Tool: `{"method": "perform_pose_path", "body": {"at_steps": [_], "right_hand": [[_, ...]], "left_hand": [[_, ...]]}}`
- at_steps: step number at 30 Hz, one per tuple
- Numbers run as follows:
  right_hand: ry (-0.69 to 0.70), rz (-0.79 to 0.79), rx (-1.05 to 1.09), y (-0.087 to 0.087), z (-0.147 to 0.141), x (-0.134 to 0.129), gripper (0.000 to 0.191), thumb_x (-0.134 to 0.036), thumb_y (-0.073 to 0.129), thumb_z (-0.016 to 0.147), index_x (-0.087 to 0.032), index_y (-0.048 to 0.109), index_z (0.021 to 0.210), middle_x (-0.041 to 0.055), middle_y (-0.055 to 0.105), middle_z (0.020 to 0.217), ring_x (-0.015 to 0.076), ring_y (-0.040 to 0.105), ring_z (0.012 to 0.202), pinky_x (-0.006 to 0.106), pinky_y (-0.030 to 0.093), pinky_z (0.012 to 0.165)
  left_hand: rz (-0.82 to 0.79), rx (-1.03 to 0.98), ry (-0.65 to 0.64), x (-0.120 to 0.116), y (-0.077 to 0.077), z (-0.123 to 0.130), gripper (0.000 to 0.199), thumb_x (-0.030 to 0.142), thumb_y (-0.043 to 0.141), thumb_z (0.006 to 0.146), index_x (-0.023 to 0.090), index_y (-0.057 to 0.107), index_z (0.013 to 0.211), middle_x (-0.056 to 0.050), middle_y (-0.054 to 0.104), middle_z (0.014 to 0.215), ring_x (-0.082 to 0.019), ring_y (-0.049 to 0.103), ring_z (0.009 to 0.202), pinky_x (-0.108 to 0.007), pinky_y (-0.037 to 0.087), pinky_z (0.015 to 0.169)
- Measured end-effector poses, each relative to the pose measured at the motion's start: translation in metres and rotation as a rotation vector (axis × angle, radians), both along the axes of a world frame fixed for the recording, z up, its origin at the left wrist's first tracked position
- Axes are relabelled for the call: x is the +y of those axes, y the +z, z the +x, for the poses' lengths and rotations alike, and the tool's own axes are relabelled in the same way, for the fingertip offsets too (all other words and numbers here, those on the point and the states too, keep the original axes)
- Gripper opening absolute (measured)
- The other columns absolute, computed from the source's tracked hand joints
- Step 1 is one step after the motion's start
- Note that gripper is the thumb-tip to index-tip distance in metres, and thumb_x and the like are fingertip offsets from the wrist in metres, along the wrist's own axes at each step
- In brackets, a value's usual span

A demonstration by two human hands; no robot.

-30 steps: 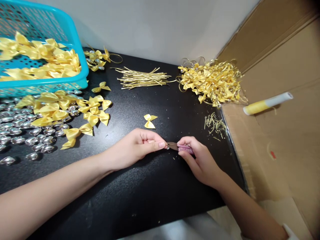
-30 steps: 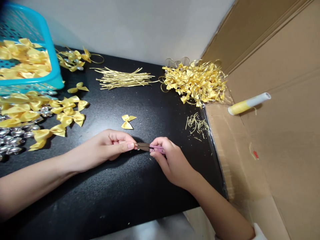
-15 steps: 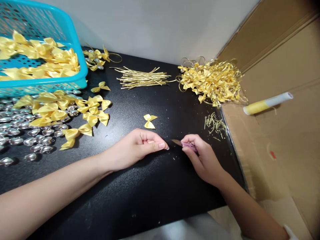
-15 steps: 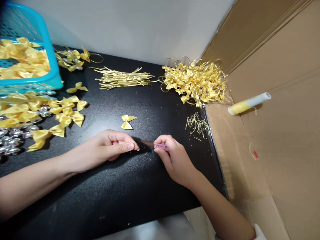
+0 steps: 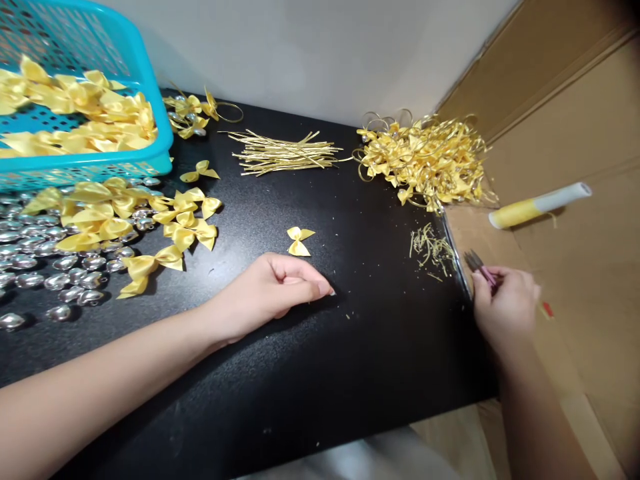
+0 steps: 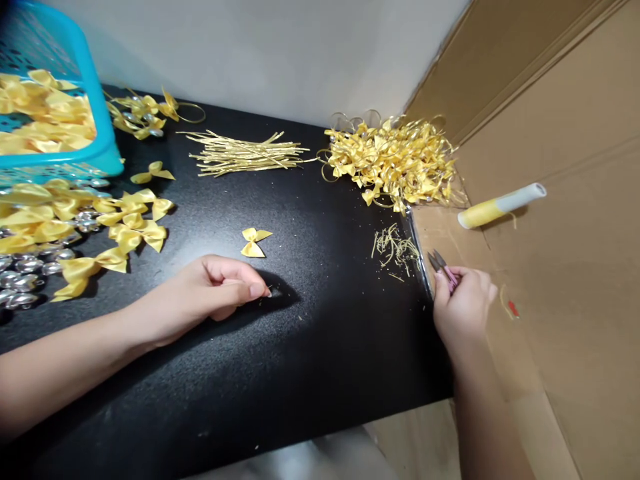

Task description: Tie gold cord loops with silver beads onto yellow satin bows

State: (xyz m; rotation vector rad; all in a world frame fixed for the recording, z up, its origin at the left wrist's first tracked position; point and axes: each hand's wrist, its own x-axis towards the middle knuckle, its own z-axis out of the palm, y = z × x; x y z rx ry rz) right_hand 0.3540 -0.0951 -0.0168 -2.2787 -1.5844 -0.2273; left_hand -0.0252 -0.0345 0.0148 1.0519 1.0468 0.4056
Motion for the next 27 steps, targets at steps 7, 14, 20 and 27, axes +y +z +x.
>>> {"method": "perform_pose_path", "body": {"at_steps": [7,14,20,27], "right_hand": [[0.027,-0.005,-0.002,0.004,-0.005,0.002,0.015,-0.035,0.047,0.082,-0.021,0.055,0.081,0.0133,0.061,0.085,0.0329,0.054,0.097,0.057,0.037,0.095],[0.341,-0.307,0.970,0.049,-0.118,-0.021,0.024,-0.045,0.057,0.088,-0.026,0.071,0.092,0.0081,0.069,0.098,0.0243,0.062,0.096,0.045,0.047,0.091],[0.127,-0.794,2.295,0.039,-0.224,-0.027,0.035,-0.047,0.061,0.086,-0.018,0.069,0.104,0.0095,0.072,0.109,0.0206,0.065,0.106,0.037,0.047,0.098],[-0.051,-0.657,2.252,0.040,-0.230,-0.001,0.020,-0.034,0.073,0.079,-0.018,0.067,0.090,0.0025,0.071,0.090,0.0145,0.066,0.090,0.028,0.050,0.088]], "left_hand": [[-0.068,-0.092,0.077,-0.001,-0.002,0.000,0.024,0.039,0.074,0.071,0.015,0.072,0.071,0.009,0.032,0.040,-0.004,0.023,0.040,-0.016,0.017,0.038],[0.124,-0.091,0.108,-0.008,0.010,0.005,0.025,0.039,0.071,0.075,0.014,0.073,0.074,0.009,0.031,0.043,-0.005,0.025,0.042,-0.017,0.021,0.040],[0.794,-0.101,-0.079,-0.029,0.021,0.006,0.012,0.022,0.064,0.086,0.016,0.074,0.082,0.005,0.053,0.047,-0.006,0.045,0.041,-0.019,0.035,0.044],[1.588,0.029,-0.240,-0.037,-0.002,0.003,0.018,0.016,0.051,0.093,0.019,0.069,0.093,0.004,0.063,0.055,-0.011,0.058,0.050,-0.025,0.045,0.056]]}}
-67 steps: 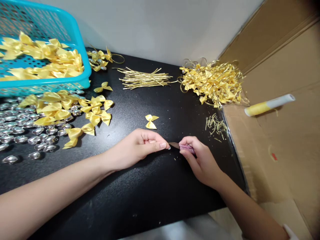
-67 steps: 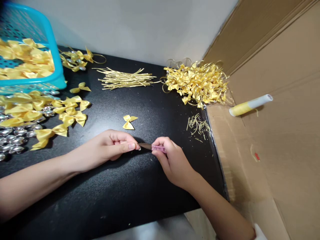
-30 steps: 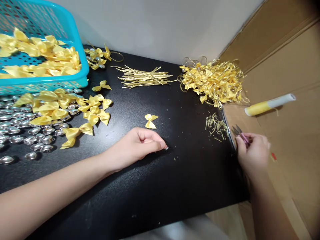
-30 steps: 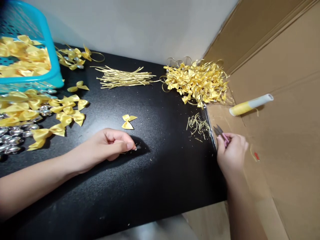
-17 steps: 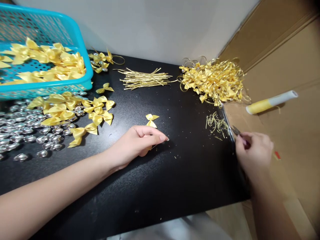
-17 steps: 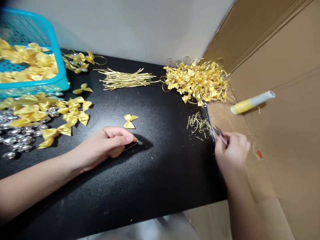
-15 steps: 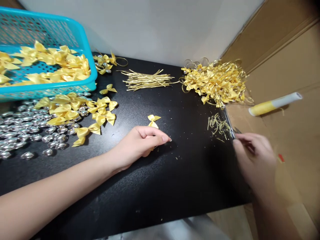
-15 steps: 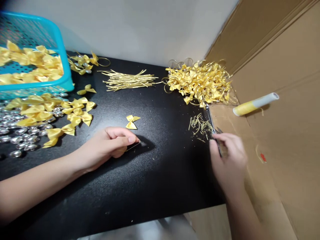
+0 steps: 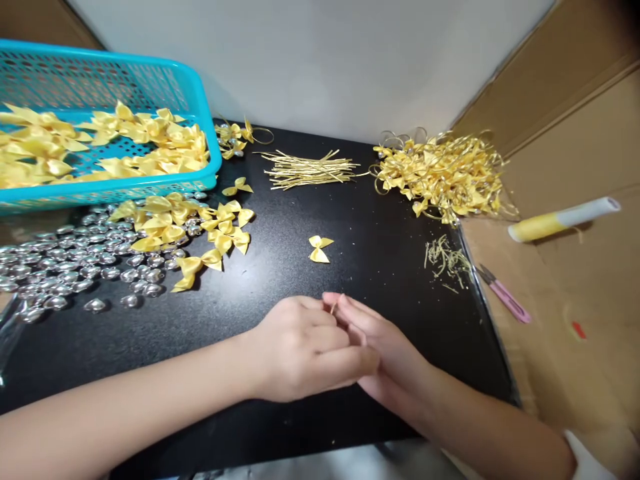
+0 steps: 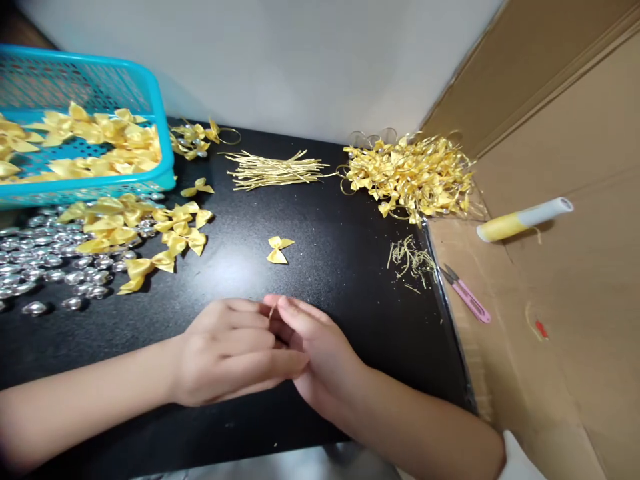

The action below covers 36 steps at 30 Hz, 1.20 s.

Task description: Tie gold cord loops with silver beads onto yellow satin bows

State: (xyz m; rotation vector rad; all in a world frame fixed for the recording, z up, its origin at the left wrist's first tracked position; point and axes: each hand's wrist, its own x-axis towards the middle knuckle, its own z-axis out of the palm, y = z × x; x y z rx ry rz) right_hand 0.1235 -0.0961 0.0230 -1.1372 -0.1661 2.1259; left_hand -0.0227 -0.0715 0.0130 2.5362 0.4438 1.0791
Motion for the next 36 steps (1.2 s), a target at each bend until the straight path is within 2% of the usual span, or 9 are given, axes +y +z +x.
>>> {"method": "perform_pose_path", "body": {"at_steps": [6,9,13,18,21,24,27,29,36], "right_hand": [[-0.048,-0.061,-0.010,-0.001,0.010,0.004,0.015,-0.031,0.071,0.081,-0.018,0.066,0.085,0.0012,0.069,0.085,0.0088,0.065,0.080,0.020,0.050,0.077],[0.025,-0.061,0.002,-0.003,0.016,0.005,0.016,-0.032,0.065,0.085,-0.016,0.067,0.086,0.0014,0.068,0.082,0.0096,0.065,0.077,0.023,0.051,0.078],[0.204,0.027,0.041,-0.004,0.024,0.003,0.015,-0.027,0.074,0.075,-0.015,0.069,0.083,0.0005,0.067,0.072,0.0113,0.065,0.070,0.024,0.050,0.068],[0.328,0.066,-0.010,-0.002,0.029,-0.003,0.025,-0.032,0.079,0.071,-0.013,0.070,0.085,0.0019,0.066,0.075,0.0101,0.063,0.070,0.022,0.047,0.063],[0.273,0.133,-0.156,0.002,0.030,-0.008,0.025,-0.035,0.078,0.073,-0.014,0.066,0.080,0.0019,0.067,0.074,0.0109,0.063,0.070,0.025,0.048,0.068],[0.318,0.094,-0.064,0.005,0.025,-0.014,0.035,-0.047,0.070,0.078,-0.013,0.064,0.076,0.0029,0.065,0.068,0.0129,0.063,0.064,0.028,0.049,0.067],[0.294,-0.035,0.176,0.002,0.012,-0.022,0.044,-0.055,0.056,0.086,-0.013,0.069,0.094,0.0088,0.070,0.091,0.0165,0.067,0.085,0.030,0.051,0.077],[0.197,-0.064,0.252,-0.001,0.002,-0.027,0.035,-0.048,0.054,0.089,-0.019,0.068,0.103,0.0067,0.069,0.105,0.0164,0.065,0.096,0.031,0.050,0.085],[0.089,-0.190,0.198,0.007,-0.001,-0.023,0.034,-0.047,0.052,0.092,-0.019,0.069,0.097,0.0040,0.072,0.095,0.0144,0.067,0.089,0.030,0.050,0.091]], "left_hand": [[0.010,-0.001,-0.011,-0.003,-0.008,0.003,0.023,0.016,0.045,0.094,0.019,0.067,0.089,0.001,0.069,0.063,-0.011,0.064,0.057,-0.025,0.049,0.060],[-0.300,-0.091,-0.070,0.002,0.007,0.002,0.014,0.016,0.052,0.092,0.017,0.065,0.088,0.000,0.072,0.067,-0.011,0.066,0.059,-0.022,0.051,0.062],[-0.887,-0.272,0.114,0.012,0.029,-0.002,0.013,0.025,0.056,0.094,0.018,0.063,0.085,0.004,0.062,0.058,-0.006,0.052,0.045,-0.017,0.038,0.044],[-1.130,-0.441,0.165,0.018,0.031,-0.003,0.022,0.039,0.057,0.093,0.019,0.062,0.086,0.006,0.045,0.057,-0.006,0.035,0.047,-0.019,0.029,0.044],[-1.083,-0.471,0.199,0.017,0.031,-0.004,0.024,0.040,0.054,0.095,0.019,0.061,0.087,0.004,0.052,0.067,-0.006,0.034,0.050,-0.020,0.029,0.046],[-0.952,-0.457,0.220,0.012,0.033,-0.005,0.025,0.039,0.050,0.097,0.020,0.061,0.085,0.001,0.061,0.081,-0.006,0.041,0.053,-0.021,0.034,0.050],[-0.765,-0.343,0.174,0.006,0.035,-0.005,0.030,0.038,0.042,0.100,0.020,0.059,0.083,0.001,0.061,0.072,-0.009,0.049,0.056,-0.022,0.039,0.054],[-0.620,-0.217,0.085,0.003,0.035,-0.004,0.032,0.039,0.037,0.101,0.020,0.057,0.084,0.000,0.060,0.067,-0.011,0.054,0.057,-0.023,0.041,0.055],[-0.165,-0.014,0.031,-0.006,0.025,0.002,0.043,0.042,0.030,0.100,0.019,0.051,0.070,0.001,0.053,0.054,-0.013,0.045,0.048,-0.030,0.032,0.050]]}}
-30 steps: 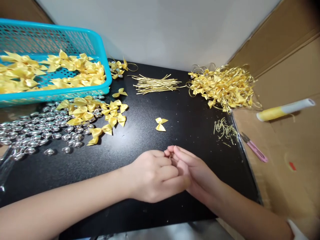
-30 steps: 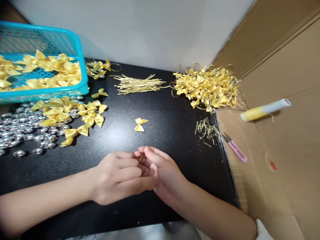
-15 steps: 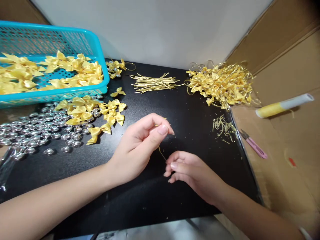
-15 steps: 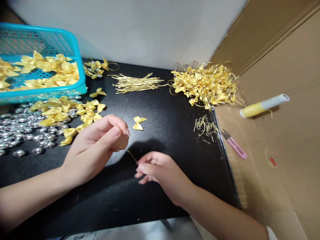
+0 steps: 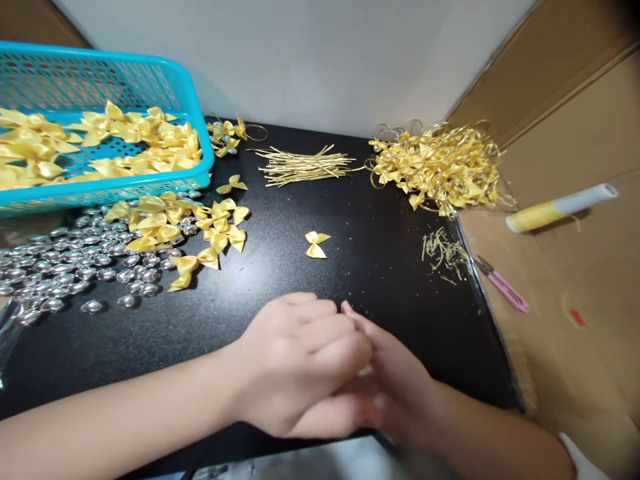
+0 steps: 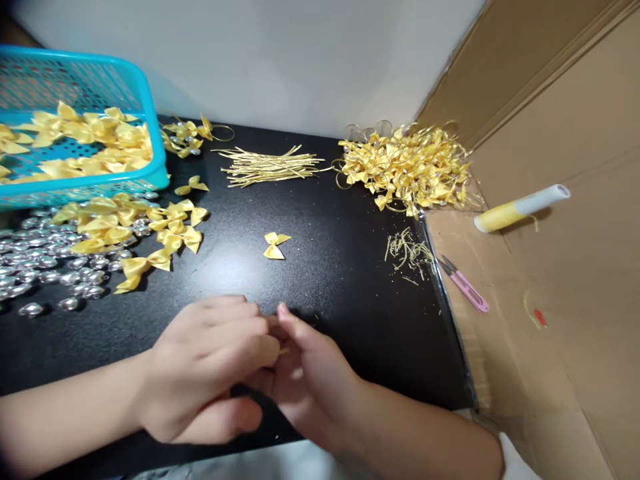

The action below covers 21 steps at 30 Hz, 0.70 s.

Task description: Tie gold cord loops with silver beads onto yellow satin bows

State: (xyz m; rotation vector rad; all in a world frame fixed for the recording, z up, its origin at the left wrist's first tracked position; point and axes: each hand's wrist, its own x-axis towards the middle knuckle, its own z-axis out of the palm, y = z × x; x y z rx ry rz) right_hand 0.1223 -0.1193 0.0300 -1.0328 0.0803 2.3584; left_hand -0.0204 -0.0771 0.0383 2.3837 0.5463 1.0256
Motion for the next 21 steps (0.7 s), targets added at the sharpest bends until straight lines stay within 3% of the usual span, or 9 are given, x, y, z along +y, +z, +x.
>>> {"method": "perform_pose_path", "body": {"at_steps": [6,9,12,15,16,18,20,21], "right_hand": [[-0.195,0.187,-0.209,0.000,0.008,0.017,0.033,-0.047,0.048,0.096,-0.020,0.067,0.104,0.0053,0.071,0.109,0.0136,0.066,0.105,0.028,0.047,0.099],[-0.274,0.248,-0.235,-0.005,0.013,0.026,0.029,-0.044,0.050,0.096,-0.020,0.065,0.100,0.0018,0.069,0.083,0.0114,0.066,0.080,0.027,0.052,0.083],[-0.279,0.295,-0.255,-0.003,0.024,0.039,0.027,-0.042,0.054,0.094,-0.019,0.059,0.079,-0.0083,0.037,0.050,0.0069,0.036,0.044,0.020,0.044,0.054],[-0.257,0.393,-0.268,0.008,0.044,0.052,0.044,-0.038,0.046,0.097,-0.020,0.035,0.059,-0.0087,0.016,0.052,0.0074,0.013,0.043,0.018,0.025,0.042],[-0.268,0.443,-0.284,0.013,0.052,0.056,0.045,-0.036,0.043,0.097,-0.020,0.030,0.057,-0.0080,0.015,0.053,0.0080,0.011,0.045,0.019,0.021,0.041],[-0.325,0.570,-0.346,0.022,0.068,0.062,0.045,-0.035,0.040,0.096,-0.020,0.026,0.057,-0.0068,0.014,0.054,0.0092,0.010,0.046,0.021,0.019,0.041],[-0.380,0.715,-0.416,0.028,0.080,0.065,0.044,-0.034,0.041,0.093,-0.020,0.025,0.055,-0.0058,0.014,0.053,0.0099,0.012,0.046,0.023,0.019,0.042],[-0.385,0.781,-0.433,0.029,0.083,0.065,0.044,-0.034,0.043,0.092,-0.020,0.025,0.054,-0.0054,0.014,0.052,0.0100,0.014,0.046,0.023,0.019,0.042]], "left_hand": [[0.154,0.155,-0.002,-0.003,-0.011,0.005,0.047,0.040,0.029,0.101,0.020,0.050,0.064,-0.001,0.055,0.058,-0.016,0.047,0.056,-0.031,0.038,0.059],[0.172,0.229,-0.098,-0.005,-0.014,0.007,0.041,0.035,0.035,0.100,0.019,0.053,0.066,0.000,0.056,0.062,-0.016,0.046,0.058,-0.030,0.038,0.061],[0.221,0.265,-0.210,-0.003,-0.019,0.005,0.031,0.028,0.046,0.097,0.020,0.053,0.067,0.001,0.056,0.063,-0.015,0.044,0.058,-0.031,0.034,0.057],[0.171,0.307,-0.226,0.009,-0.022,0.001,0.026,0.027,0.050,0.095,0.020,0.054,0.070,0.001,0.060,0.069,-0.015,0.049,0.064,-0.031,0.036,0.060],[0.132,0.308,-0.160,0.016,-0.023,-0.002,0.022,0.026,0.049,0.095,0.019,0.057,0.076,0.000,0.064,0.076,-0.016,0.053,0.070,-0.031,0.038,0.065],[0.041,0.322,0.109,0.031,-0.023,-0.008,0.017,0.027,0.048,0.096,0.017,0.061,0.101,-0.007,0.068,0.106,-0.020,0.058,0.096,-0.034,0.043,0.084],[-0.018,0.403,0.412,0.047,-0.022,-0.014,0.039,0.035,0.051,0.094,0.010,0.055,0.124,-0.017,0.058,0.130,-0.030,0.051,0.118,-0.044,0.040,0.098],[-0.037,0.456,0.524,0.053,-0.022,-0.018,0.047,0.039,0.053,0.092,0.007,0.054,0.126,-0.020,0.056,0.131,-0.034,0.050,0.119,-0.047,0.040,0.099]]}}
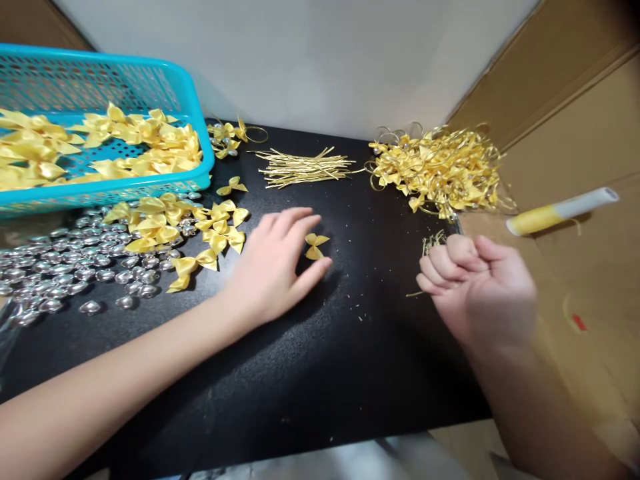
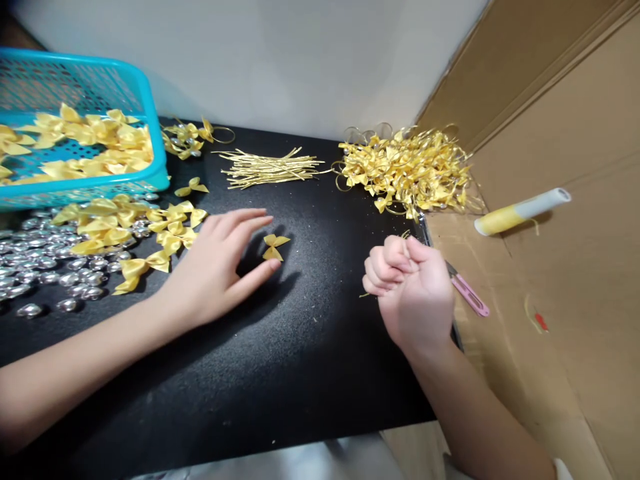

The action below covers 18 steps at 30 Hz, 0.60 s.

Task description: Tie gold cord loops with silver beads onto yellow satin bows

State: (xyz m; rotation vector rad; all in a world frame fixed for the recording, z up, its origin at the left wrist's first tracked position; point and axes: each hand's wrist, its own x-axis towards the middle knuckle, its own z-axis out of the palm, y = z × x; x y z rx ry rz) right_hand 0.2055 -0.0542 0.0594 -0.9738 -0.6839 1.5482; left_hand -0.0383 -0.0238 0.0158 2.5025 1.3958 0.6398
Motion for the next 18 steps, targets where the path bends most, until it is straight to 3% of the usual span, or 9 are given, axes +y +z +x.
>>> {"method": "perform_pose_path", "body": {"at_steps": [2,4,6,8,9,11,13,17,18], "right_hand": [[0.082,0.080,-0.052,-0.003,-0.003,-0.005,0.044,-0.032,0.048,0.089,-0.019,0.032,0.050,-0.0042,0.022,0.049,0.0099,0.022,0.046,0.024,0.024,0.044],[0.285,0.096,-0.066,-0.014,-0.018,-0.016,0.041,-0.030,0.051,0.089,-0.018,0.049,0.050,-0.0001,0.044,0.053,0.0108,0.042,0.053,0.024,0.037,0.053],[0.579,0.022,0.024,-0.030,-0.040,-0.032,0.035,-0.037,0.050,0.090,-0.017,0.070,0.069,0.0086,0.069,0.087,0.0177,0.063,0.084,0.032,0.048,0.077],[0.734,-0.163,0.141,-0.046,-0.060,-0.047,0.035,-0.044,0.050,0.088,-0.019,0.075,0.088,0.0105,0.067,0.121,0.0221,0.062,0.109,0.037,0.048,0.091],[0.749,-0.243,0.185,-0.053,-0.066,-0.052,0.034,-0.045,0.053,0.087,-0.020,0.075,0.094,0.0106,0.064,0.130,0.0238,0.059,0.118,0.039,0.047,0.095],[0.635,-0.354,0.222,-0.063,-0.067,-0.054,0.036,-0.046,0.056,0.084,-0.022,0.073,0.104,0.0103,0.058,0.139,0.0254,0.054,0.129,0.043,0.045,0.102],[0.376,-0.342,0.160,-0.069,-0.051,-0.045,0.037,-0.045,0.055,0.085,-0.023,0.072,0.110,0.0094,0.055,0.143,0.0247,0.052,0.133,0.044,0.042,0.108],[-0.292,-0.029,-0.266,-0.069,0.000,-0.015,0.033,-0.037,0.045,0.087,-0.024,0.073,0.099,0.0064,0.063,0.133,0.0229,0.053,0.131,0.046,0.038,0.113],[-0.402,0.056,-0.356,-0.067,0.010,-0.009,0.033,-0.034,0.043,0.089,-0.023,0.072,0.099,0.0053,0.063,0.133,0.0218,0.052,0.132,0.046,0.037,0.114]], "left_hand": [[-0.035,0.084,0.093,0.010,-0.002,-0.006,0.048,0.043,0.054,0.090,0.007,0.060,0.120,-0.019,0.059,0.120,-0.035,0.053,0.109,-0.049,0.044,0.094],[-0.070,0.124,0.093,0.017,-0.005,-0.010,0.044,0.046,0.057,0.087,0.010,0.066,0.112,-0.015,0.060,0.109,-0.032,0.055,0.099,-0.047,0.047,0.089],[-0.090,0.130,0.076,0.019,-0.008,-0.012,0.040,0.046,0.060,0.085,0.013,0.068,0.107,-0.012,0.060,0.104,-0.030,0.055,0.095,-0.046,0.047,0.087],[-0.113,0.108,0.061,0.020,-0.011,-0.013,0.036,0.043,0.062,0.084,0.014,0.068,0.105,-0.011,0.060,0.103,-0.028,0.055,0.094,-0.044,0.046,0.087],[-0.131,0.083,0.052,0.021,-0.011,-0.014,0.034,0.042,0.063,0.084,0.015,0.067,0.103,-0.010,0.060,0.102,-0.028,0.055,0.094,-0.044,0.046,0.086],[-0.173,0.017,0.039,0.022,-0.011,-0.015,0.028,0.039,0.064,0.083,0.015,0.066,0.098,-0.008,0.061,0.098,-0.026,0.055,0.092,-0.041,0.045,0.084],[-0.221,-0.067,0.045,0.024,-0.011,-0.015,0.022,0.035,0.064,0.082,0.015,0.064,0.091,-0.006,0.061,0.090,-0.022,0.055,0.085,-0.036,0.044,0.078],[-0.341,-0.304,0.085,0.024,-0.010,-0.013,0.018,0.035,0.066,0.080,0.016,0.066,0.080,-0.002,0.060,0.080,-0.013,0.048,0.065,-0.027,0.039,0.062],[-0.380,-0.376,0.094,0.023,-0.010,-0.011,0.019,0.035,0.067,0.079,0.017,0.067,0.079,-0.001,0.058,0.076,-0.012,0.046,0.062,-0.026,0.038,0.059]]}}
